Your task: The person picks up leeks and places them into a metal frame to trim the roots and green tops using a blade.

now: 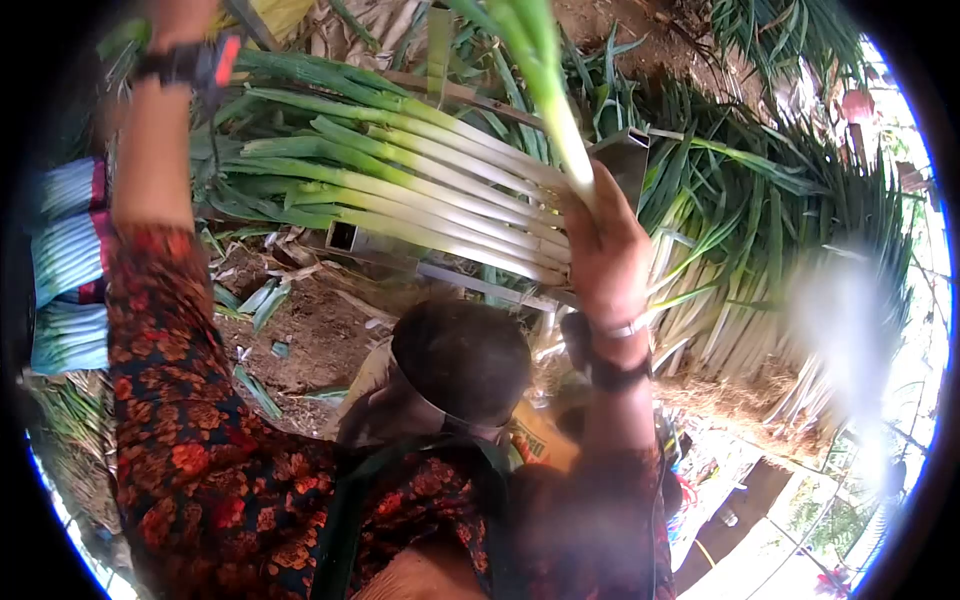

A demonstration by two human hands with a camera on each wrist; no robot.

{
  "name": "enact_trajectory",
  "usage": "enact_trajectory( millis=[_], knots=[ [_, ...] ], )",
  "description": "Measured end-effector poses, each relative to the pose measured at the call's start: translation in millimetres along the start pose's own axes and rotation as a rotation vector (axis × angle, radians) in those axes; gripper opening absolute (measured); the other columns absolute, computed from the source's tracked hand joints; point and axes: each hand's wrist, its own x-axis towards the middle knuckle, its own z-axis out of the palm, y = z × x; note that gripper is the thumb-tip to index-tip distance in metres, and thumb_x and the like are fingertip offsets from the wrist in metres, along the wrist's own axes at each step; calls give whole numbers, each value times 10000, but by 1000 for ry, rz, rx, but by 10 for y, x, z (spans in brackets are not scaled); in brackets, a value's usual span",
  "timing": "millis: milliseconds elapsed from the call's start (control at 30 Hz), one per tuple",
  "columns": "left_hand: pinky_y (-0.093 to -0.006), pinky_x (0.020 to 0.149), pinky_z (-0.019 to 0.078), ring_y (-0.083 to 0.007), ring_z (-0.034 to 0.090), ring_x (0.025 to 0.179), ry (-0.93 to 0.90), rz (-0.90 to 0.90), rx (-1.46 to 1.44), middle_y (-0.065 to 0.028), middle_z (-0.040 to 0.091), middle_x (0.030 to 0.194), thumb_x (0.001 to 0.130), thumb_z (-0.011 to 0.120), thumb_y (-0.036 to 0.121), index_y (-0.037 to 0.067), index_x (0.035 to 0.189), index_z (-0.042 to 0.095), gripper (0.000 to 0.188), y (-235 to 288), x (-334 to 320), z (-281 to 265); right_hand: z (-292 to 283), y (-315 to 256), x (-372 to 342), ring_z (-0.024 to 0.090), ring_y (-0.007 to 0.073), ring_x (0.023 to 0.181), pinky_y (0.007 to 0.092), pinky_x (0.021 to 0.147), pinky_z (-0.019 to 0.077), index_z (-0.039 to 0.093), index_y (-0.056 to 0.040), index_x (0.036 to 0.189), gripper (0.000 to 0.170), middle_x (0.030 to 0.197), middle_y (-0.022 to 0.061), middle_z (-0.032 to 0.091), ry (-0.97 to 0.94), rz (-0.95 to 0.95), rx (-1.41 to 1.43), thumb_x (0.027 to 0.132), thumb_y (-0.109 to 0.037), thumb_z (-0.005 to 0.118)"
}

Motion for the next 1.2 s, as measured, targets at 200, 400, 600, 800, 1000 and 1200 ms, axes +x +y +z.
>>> enact_trajectory(
  millis=[200, 400, 600, 800, 1000, 1200],
  knots=[
    [-497, 995, 358, -253, 518, 1051, -275, 786, -193, -94, 566, 1116, 757, 709, 373, 147, 1167, 556, 492, 969, -1151, -287, 795, 37, 148, 640, 264, 703, 345, 612, 524, 606, -171, 1201, 397, 837, 101, 652, -54, -224, 72, 819, -223, 703],
    [-470, 1056, 296, -234, 572, 1007, -873, 556, -105, -46, 611, 1004, 723, 739, 203, 143, 1089, 617, 390, 557, -1507, 162, 1387, 394, 332, 613, 319, 761, 420, 666, 505, 590, -189, 1182, 346, 854, 102, 611, -101, -291, -175, 857, -300, 635],
    [-446, 1018, 331, -253, 554, 1095, -704, 382, 76, -46, 619, 1116, 741, 723, 219, 152, 1100, 632, 377, 423, -1819, 1075, 1613, 1054, 747, 535, 313, 1107, 451, 969, 405, 537, -242, 1267, 358, 1167, 129, 579, -257, 0, -494, 938, -371, 487],
    [-444, 1066, 264, -244, 463, 1227, -1040, 345, -1, -63, 545, 1285, 855, 568, 519, 203, 1272, 553, 524, 637, -2480, 1755, 1665, 1780, 630, 554, 313, 1070, 527, 944, 375, 602, -249, 1165, 295, 1040, 69, 643, -227, 151, -659, 883, -295, 529],
    [-472, 1058, 254, -281, 475, 1213, -1225, 204, -52, -59, 537, 1303, 884, 396, 642, 216, 1262, 562, 594, 717, -2441, 1614, 1726, 1725, 471, 530, 266, 1133, 456, 901, 435, 617, -223, 1119, 254, 1047, 50, 647, -164, 183, -659, 901, -272, 496],
    [-552, 934, 362, -302, 557, 1092, -1086, 308, -128, -75, 611, 1167, 905, 462, 509, 208, 1145, 625, 418, 429, -2828, 1629, 1823, 1795, 483, 666, 287, 809, 432, 708, 538, 706, -66, 860, 250, 914, 131, 685, -494, 229, -695, 880, -196, 493]
  ],
)
